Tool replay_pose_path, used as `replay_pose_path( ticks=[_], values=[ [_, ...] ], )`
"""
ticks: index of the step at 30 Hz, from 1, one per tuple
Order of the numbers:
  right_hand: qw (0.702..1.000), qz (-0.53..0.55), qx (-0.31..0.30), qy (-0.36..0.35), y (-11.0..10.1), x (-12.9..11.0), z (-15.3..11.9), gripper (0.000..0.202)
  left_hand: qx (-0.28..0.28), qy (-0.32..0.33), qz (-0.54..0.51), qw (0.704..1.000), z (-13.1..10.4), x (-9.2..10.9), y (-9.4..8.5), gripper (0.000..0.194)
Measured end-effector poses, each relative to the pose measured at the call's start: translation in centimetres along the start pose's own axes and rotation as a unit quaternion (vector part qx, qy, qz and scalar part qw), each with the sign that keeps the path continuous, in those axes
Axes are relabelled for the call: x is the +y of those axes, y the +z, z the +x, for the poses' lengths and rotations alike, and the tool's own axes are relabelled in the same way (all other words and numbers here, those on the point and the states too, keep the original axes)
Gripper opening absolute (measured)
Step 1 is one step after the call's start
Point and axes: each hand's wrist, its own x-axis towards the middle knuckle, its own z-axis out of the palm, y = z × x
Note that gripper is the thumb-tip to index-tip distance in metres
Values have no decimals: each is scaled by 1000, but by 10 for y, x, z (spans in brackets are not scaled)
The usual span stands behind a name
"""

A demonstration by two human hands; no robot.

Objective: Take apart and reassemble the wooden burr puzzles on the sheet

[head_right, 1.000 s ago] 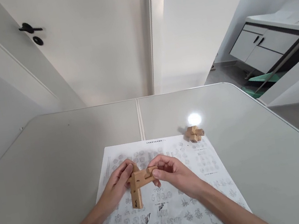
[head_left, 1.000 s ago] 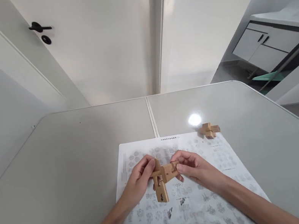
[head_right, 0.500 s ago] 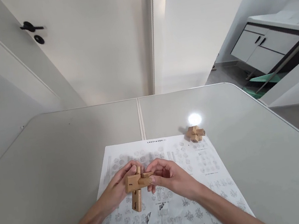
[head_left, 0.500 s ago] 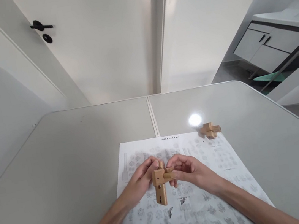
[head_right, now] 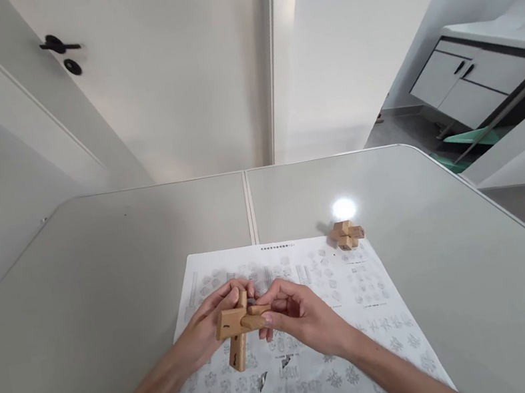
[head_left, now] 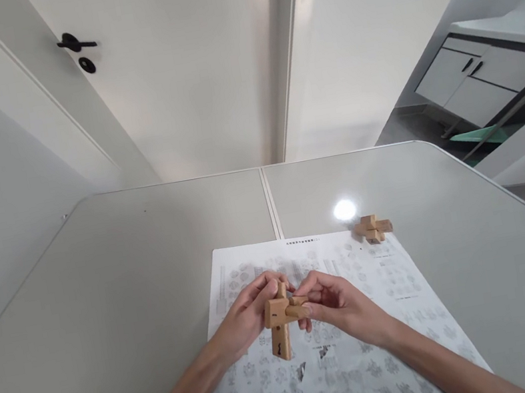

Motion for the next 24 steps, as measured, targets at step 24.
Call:
replay_pose_path(
  ticks=[24],
  values=[
    [1000, 3, 7, 25, 5, 3, -2, 25, -27, -9, 2, 1000, -2, 1, 3, 31]
  ],
)
